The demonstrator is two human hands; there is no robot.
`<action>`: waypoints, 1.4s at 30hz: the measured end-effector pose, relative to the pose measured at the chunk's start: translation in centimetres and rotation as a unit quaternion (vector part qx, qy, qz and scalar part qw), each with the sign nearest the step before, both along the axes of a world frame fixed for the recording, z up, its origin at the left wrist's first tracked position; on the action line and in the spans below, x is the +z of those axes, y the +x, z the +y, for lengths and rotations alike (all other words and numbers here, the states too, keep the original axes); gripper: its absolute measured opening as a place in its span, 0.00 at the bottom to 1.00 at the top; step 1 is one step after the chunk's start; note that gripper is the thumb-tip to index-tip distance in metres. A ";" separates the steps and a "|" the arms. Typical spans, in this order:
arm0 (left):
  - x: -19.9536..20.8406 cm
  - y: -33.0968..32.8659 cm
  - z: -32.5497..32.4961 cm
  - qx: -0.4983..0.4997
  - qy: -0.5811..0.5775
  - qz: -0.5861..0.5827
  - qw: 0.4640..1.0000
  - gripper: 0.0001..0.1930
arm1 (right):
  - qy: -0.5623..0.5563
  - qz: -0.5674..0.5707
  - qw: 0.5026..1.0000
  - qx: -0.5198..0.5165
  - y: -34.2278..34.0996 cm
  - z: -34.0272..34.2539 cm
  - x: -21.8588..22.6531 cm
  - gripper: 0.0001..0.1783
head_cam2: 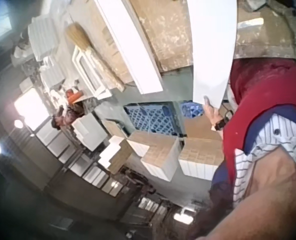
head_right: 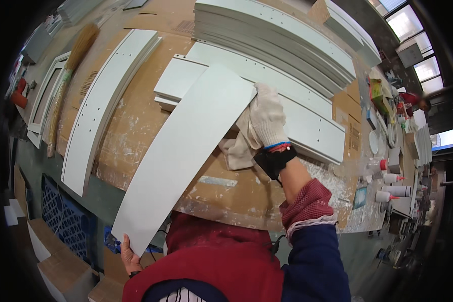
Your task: The person wipes the surface of white rectangular panels with a cloth, then uses a utility knife to scrape edges and corners. They flip the panels to clean both sides and stack the finished pieces on the table.
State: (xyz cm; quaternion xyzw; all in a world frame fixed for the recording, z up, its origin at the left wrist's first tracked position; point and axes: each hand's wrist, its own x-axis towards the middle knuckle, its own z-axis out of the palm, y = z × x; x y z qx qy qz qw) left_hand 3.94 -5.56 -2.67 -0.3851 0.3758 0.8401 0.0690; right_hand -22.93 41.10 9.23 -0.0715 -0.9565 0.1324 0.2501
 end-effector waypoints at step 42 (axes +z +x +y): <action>5.0 -0.3 3.2 0.053 -0.049 0.038 0.997 0.21 | -0.182 0.121 0.936 -0.276 15.6 22.3 4.8 0.29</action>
